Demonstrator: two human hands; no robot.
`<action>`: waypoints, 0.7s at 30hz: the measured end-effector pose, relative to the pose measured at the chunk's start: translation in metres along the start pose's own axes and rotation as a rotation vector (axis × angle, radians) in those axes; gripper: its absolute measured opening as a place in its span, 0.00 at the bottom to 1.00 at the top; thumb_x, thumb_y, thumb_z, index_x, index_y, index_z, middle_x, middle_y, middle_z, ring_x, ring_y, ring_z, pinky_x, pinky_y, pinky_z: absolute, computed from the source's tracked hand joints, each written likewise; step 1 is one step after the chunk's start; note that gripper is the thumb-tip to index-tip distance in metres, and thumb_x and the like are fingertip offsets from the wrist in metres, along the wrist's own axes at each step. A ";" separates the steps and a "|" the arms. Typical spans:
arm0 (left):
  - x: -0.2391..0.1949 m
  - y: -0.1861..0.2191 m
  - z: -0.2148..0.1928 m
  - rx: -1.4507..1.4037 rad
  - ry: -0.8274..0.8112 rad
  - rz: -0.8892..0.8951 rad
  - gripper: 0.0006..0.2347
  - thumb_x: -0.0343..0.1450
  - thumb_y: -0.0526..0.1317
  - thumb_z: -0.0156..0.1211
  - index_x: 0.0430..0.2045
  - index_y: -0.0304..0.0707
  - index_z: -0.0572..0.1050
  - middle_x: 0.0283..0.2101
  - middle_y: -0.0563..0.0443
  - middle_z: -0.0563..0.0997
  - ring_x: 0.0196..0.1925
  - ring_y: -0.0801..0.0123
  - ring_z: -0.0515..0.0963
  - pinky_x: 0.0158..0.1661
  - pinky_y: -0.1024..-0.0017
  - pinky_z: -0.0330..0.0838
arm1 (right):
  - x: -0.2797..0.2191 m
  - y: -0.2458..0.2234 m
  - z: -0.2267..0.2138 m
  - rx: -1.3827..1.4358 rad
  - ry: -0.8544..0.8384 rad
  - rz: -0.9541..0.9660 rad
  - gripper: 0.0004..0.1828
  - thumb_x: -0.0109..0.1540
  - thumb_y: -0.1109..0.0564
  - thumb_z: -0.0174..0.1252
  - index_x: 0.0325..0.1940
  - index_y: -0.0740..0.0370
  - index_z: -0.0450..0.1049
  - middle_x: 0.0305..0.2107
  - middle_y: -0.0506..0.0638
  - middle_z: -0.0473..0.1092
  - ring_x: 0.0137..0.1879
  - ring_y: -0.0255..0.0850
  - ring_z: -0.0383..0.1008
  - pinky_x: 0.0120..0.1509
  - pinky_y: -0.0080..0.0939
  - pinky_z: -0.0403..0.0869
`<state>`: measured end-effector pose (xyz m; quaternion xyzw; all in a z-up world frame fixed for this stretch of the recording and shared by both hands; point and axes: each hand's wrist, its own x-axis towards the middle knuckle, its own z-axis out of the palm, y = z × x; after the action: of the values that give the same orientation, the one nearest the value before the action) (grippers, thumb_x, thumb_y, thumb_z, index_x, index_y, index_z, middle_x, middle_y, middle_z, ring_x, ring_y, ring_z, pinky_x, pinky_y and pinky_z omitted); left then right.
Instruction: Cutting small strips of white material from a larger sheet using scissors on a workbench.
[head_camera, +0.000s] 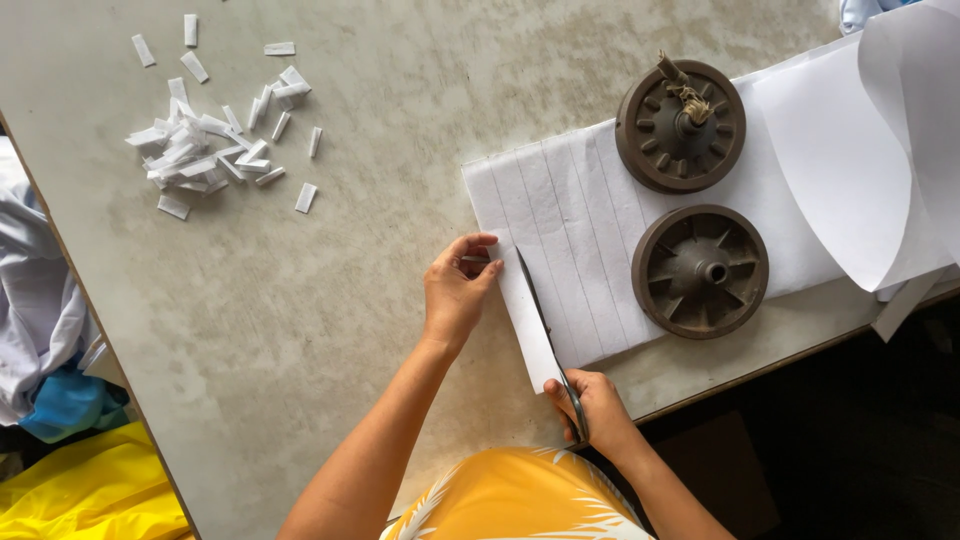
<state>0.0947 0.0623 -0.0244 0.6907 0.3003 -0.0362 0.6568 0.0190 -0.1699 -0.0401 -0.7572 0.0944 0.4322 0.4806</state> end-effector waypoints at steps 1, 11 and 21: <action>0.001 0.000 0.000 -0.001 -0.001 0.001 0.10 0.68 0.31 0.66 0.40 0.46 0.82 0.40 0.60 0.83 0.39 0.79 0.78 0.46 0.82 0.79 | 0.001 0.001 0.000 0.000 0.001 0.000 0.31 0.58 0.29 0.56 0.22 0.59 0.66 0.11 0.47 0.64 0.13 0.36 0.68 0.19 0.34 0.63; 0.002 -0.003 0.000 0.028 -0.003 0.035 0.10 0.68 0.31 0.67 0.40 0.48 0.82 0.39 0.61 0.83 0.38 0.79 0.79 0.45 0.82 0.79 | 0.001 -0.016 -0.002 -0.068 0.004 -0.070 0.33 0.58 0.27 0.54 0.17 0.56 0.62 0.08 0.45 0.62 0.13 0.35 0.68 0.23 0.33 0.64; 0.000 -0.001 -0.001 0.029 -0.009 0.024 0.10 0.68 0.31 0.67 0.41 0.47 0.81 0.40 0.60 0.83 0.39 0.79 0.80 0.46 0.82 0.79 | 0.000 -0.022 -0.006 -0.018 -0.037 -0.020 0.33 0.57 0.27 0.55 0.18 0.59 0.64 0.11 0.48 0.65 0.14 0.37 0.69 0.24 0.34 0.64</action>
<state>0.0942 0.0632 -0.0249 0.7035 0.2884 -0.0356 0.6485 0.0346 -0.1636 -0.0250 -0.7541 0.0741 0.4422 0.4798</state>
